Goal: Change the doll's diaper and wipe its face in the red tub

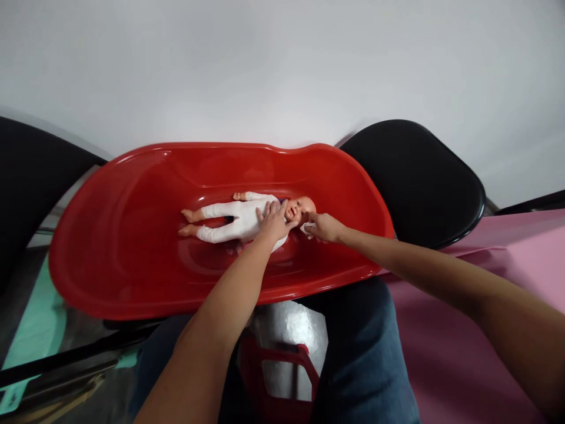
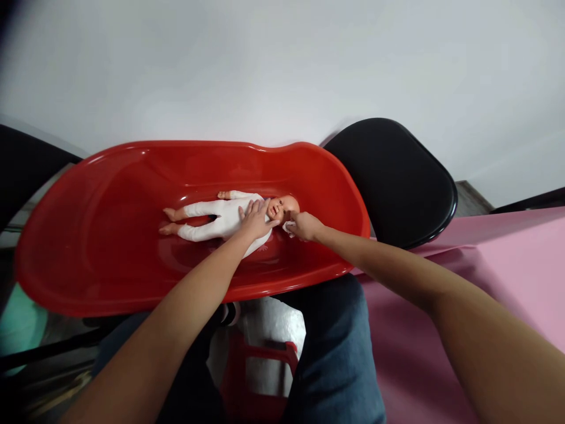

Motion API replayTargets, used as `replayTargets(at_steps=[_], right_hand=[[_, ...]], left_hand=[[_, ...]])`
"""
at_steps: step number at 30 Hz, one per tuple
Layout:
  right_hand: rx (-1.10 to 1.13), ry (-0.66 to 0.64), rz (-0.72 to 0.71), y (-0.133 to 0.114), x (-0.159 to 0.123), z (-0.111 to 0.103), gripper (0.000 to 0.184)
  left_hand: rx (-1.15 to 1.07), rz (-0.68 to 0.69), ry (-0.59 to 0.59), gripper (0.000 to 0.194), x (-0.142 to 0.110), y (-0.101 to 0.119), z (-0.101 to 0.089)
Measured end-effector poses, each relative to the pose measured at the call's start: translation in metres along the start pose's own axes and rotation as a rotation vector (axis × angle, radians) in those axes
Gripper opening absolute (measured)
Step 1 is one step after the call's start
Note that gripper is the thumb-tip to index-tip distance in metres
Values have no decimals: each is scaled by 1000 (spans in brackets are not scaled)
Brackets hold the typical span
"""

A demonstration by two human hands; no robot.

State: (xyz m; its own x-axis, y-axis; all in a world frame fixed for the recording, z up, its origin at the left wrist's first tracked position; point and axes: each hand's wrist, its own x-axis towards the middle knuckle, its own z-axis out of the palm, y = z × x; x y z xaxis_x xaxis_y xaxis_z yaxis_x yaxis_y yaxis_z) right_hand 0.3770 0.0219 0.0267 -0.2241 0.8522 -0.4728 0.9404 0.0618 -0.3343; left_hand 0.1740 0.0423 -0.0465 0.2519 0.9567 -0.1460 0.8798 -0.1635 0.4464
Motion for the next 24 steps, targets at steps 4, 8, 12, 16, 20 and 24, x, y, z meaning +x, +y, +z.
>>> replayTargets(at_steps=[4,8,12,16,20,24], right_hand=[[75,1,-74,-11,-8,-6,24],[211,-36,-205,-21,-22,-5,22],[223,-93,-229,-28,-32,-5,22],[259,43,-141,-27,-29,-8,23],[376,199,-16,-31,-14,-5,25],[450,242,-77,-55,-1,10,29]], left_hand=[[15,-6,-3,90,1,0,1],[8,-6,-27,92,3,-2,1],[-27,-2,-17,93,4,-3,1],[-45,13,-9,91,1,-4,-1],[-83,11,39,75,-3,-6,-17],[-282,-150,100,57,-9,-11,-44]])
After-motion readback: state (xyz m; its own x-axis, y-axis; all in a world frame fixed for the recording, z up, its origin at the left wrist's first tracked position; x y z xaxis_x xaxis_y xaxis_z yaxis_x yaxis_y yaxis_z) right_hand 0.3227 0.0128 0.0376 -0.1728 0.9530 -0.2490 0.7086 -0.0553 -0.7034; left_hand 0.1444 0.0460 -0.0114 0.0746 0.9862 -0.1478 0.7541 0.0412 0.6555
